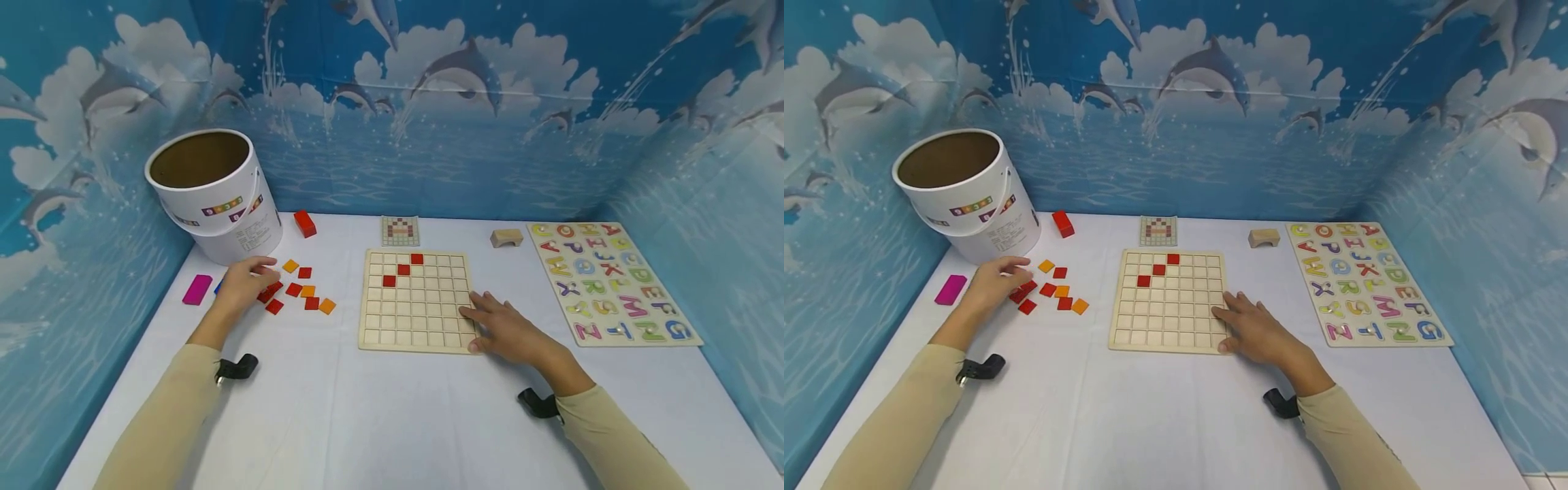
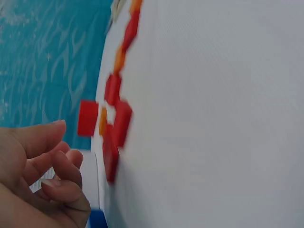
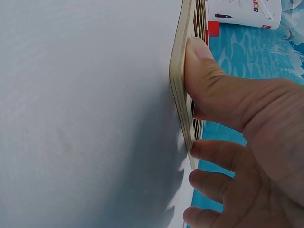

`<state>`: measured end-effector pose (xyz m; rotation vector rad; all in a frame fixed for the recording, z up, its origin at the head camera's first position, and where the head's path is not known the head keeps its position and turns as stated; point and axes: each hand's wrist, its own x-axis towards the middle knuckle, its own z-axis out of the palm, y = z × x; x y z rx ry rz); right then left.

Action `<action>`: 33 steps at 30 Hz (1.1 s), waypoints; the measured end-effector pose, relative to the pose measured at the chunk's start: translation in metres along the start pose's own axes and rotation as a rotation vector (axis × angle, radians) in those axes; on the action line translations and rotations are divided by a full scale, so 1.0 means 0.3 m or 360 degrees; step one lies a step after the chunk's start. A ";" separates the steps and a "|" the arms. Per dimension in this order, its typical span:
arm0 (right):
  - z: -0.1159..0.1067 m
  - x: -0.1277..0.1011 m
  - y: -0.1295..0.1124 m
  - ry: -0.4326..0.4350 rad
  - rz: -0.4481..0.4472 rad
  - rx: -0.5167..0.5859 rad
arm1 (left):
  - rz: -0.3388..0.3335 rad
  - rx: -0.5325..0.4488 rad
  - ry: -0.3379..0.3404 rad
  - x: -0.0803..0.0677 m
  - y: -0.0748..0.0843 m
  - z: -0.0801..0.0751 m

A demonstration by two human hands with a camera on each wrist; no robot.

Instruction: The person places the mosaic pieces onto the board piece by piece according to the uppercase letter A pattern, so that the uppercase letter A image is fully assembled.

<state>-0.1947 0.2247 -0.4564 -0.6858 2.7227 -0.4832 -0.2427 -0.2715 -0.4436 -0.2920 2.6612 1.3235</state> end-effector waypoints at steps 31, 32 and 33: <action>0.003 0.003 -0.001 -0.0018 0.0035 -0.0025 | 0.0172 0.0469 0.0200 -0.056 -0.105 0.021; 0.002 0.003 -0.001 -0.0017 0.0038 -0.0027 | 0.0171 0.0473 0.0193 -0.056 -0.102 0.023; 0.002 0.003 -0.002 -0.0015 0.0035 -0.0030 | 0.0164 0.0478 0.0182 -0.058 -0.099 0.025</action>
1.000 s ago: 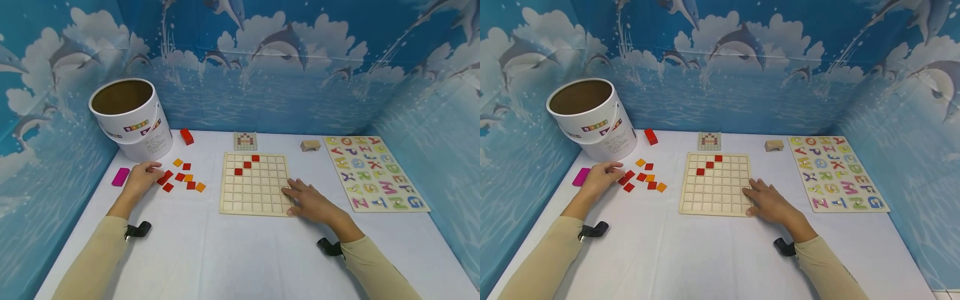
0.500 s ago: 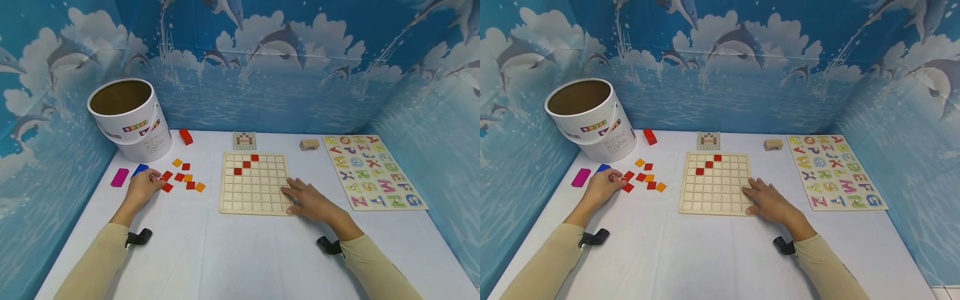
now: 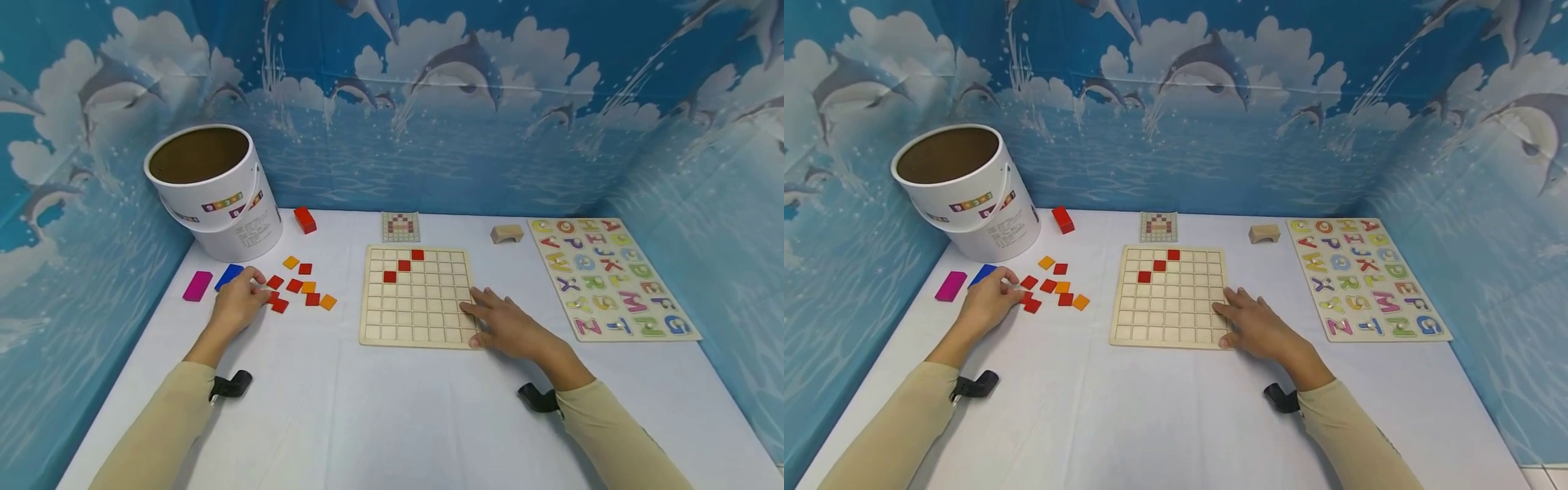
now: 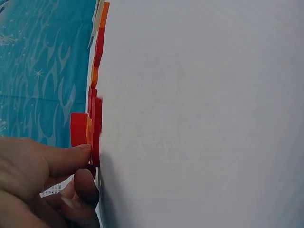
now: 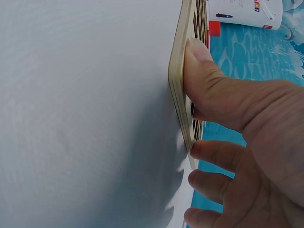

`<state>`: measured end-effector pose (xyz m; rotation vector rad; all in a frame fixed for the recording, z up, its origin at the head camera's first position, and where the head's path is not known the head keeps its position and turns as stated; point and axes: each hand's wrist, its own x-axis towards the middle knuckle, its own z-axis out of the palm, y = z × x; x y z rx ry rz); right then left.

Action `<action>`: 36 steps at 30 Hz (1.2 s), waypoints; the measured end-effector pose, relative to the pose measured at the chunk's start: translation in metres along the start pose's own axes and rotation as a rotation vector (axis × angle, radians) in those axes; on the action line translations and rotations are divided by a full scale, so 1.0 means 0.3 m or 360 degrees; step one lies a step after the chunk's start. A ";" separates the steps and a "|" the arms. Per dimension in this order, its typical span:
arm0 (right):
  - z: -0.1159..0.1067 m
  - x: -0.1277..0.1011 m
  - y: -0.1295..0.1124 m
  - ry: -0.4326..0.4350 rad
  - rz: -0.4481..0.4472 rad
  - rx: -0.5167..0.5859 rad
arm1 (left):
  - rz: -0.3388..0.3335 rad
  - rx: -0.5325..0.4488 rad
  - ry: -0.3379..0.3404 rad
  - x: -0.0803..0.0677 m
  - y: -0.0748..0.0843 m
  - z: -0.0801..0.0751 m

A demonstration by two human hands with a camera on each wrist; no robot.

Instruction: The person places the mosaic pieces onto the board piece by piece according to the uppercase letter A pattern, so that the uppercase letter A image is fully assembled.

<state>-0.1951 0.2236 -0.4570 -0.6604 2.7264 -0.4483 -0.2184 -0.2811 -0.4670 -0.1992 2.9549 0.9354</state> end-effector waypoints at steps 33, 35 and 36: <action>0.001 -0.002 0.000 0.0005 -0.0017 0.0024 | -0.0123 -0.0262 -0.0217 -0.002 0.037 -0.036; 0.001 -0.002 0.002 0.0004 -0.0014 0.0025 | -0.0135 -0.0392 -0.0260 0.001 0.060 -0.034; 0.000 -0.003 0.003 0.0005 -0.0013 0.0023 | -0.0141 -0.0469 -0.0283 0.004 0.074 -0.029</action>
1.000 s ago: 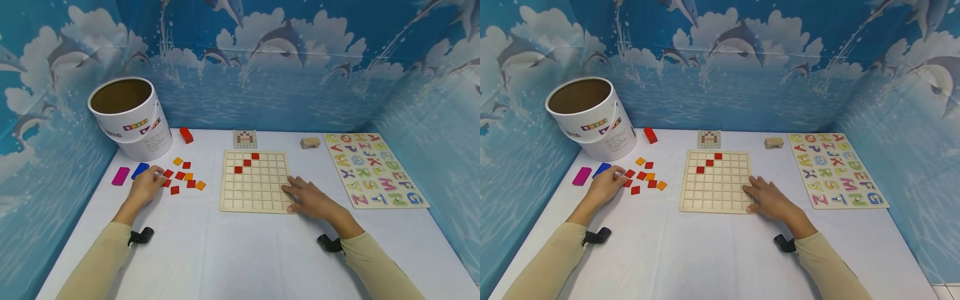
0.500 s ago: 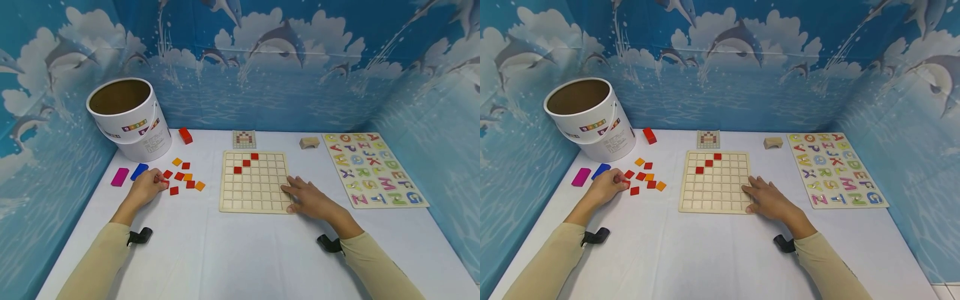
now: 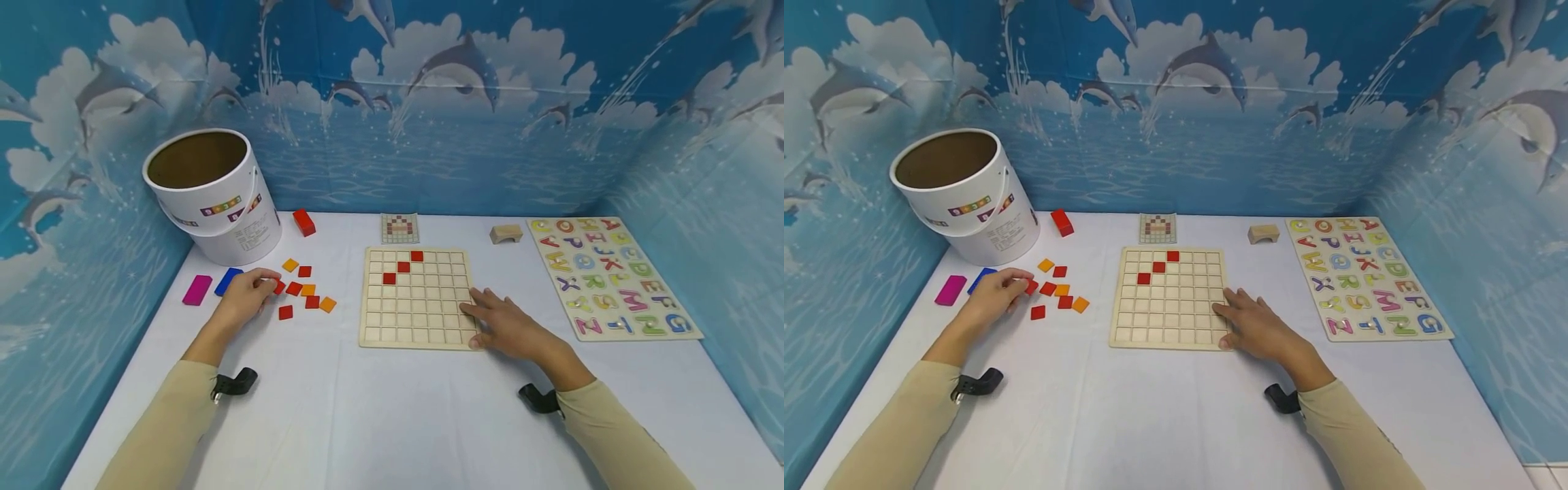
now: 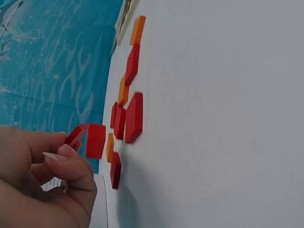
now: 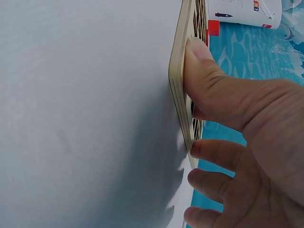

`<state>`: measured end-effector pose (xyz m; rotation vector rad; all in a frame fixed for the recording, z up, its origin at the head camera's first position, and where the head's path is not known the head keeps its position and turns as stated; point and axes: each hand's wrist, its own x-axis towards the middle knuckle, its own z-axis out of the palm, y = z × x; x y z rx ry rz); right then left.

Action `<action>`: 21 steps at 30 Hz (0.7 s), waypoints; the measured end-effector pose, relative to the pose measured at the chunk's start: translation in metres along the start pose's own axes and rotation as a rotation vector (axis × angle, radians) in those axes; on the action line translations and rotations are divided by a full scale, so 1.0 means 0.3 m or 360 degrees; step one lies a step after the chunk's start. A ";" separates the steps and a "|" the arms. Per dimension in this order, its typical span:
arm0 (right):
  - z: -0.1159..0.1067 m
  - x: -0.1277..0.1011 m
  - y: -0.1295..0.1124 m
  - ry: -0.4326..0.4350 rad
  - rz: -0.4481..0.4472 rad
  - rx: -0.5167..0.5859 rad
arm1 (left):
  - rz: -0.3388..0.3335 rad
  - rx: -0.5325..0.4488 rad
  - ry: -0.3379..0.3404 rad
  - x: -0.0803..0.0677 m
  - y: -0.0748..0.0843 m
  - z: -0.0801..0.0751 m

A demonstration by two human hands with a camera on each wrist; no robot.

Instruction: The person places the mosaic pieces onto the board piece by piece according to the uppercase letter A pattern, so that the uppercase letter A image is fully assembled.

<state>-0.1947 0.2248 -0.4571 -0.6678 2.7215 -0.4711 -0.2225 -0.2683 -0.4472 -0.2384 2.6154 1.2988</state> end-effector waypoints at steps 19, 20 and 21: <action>-0.003 -0.006 0.003 -0.0007 -0.0015 -0.0013 | 0.0348 -0.0170 -0.0196 0.092 0.265 0.432; -0.003 -0.006 0.003 -0.0007 -0.0017 -0.0013 | 0.0357 -0.0160 -0.0193 0.092 0.271 0.445; -0.003 -0.006 0.004 -0.0006 -0.0020 -0.0015 | 0.0371 -0.0140 -0.0187 0.092 0.278 0.457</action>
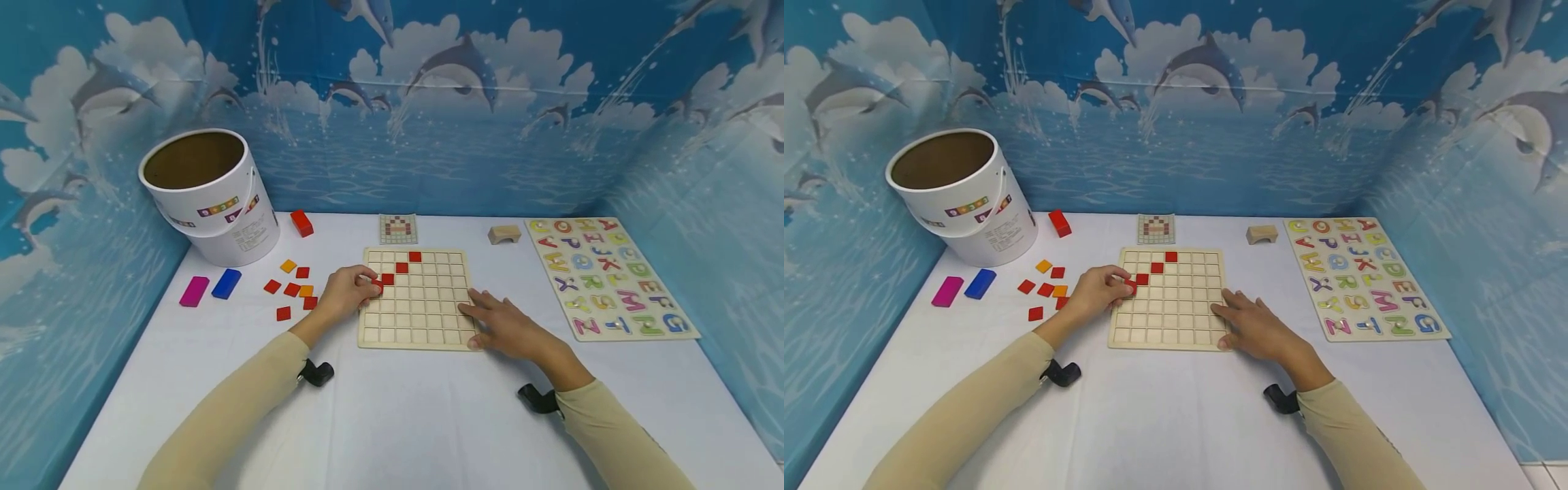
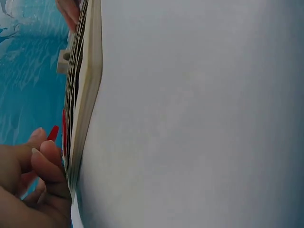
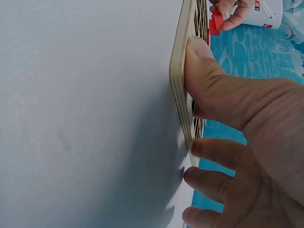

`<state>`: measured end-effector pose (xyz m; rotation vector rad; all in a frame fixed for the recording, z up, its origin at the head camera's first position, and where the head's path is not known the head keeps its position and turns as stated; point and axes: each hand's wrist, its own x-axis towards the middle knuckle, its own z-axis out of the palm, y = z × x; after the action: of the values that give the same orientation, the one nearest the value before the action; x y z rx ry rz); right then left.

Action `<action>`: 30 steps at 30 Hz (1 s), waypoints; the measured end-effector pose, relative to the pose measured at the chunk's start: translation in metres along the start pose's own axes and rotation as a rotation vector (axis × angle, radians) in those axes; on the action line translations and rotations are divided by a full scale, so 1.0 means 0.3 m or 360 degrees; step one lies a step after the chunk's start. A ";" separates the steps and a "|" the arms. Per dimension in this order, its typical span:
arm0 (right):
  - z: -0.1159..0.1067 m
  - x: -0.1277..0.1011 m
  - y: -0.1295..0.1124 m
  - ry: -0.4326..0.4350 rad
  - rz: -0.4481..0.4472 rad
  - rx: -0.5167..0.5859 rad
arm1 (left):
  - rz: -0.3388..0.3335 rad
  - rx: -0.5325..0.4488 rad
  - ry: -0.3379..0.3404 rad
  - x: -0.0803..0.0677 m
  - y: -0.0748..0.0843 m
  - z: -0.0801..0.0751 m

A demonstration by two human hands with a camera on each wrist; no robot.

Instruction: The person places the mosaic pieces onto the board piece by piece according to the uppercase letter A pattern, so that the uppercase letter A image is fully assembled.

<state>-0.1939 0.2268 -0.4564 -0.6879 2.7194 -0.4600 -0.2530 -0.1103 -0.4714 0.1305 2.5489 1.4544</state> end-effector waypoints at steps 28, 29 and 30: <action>-0.004 0.009 -0.009 -0.0014 0.0003 -0.0019 | -0.0040 -0.0048 0.0055 -0.077 -0.029 -0.109; -0.004 0.009 -0.008 -0.0014 0.0004 -0.0020 | -0.0067 -0.0062 0.0076 -0.088 -0.037 -0.140; -0.004 0.009 -0.007 -0.0013 0.0003 -0.0023 | -0.0096 -0.0069 0.0102 -0.097 -0.048 -0.172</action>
<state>-0.1959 0.2239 -0.4550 -0.6892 2.7178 -0.4364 -0.2356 -0.1661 -0.4544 0.0008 2.5458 1.5132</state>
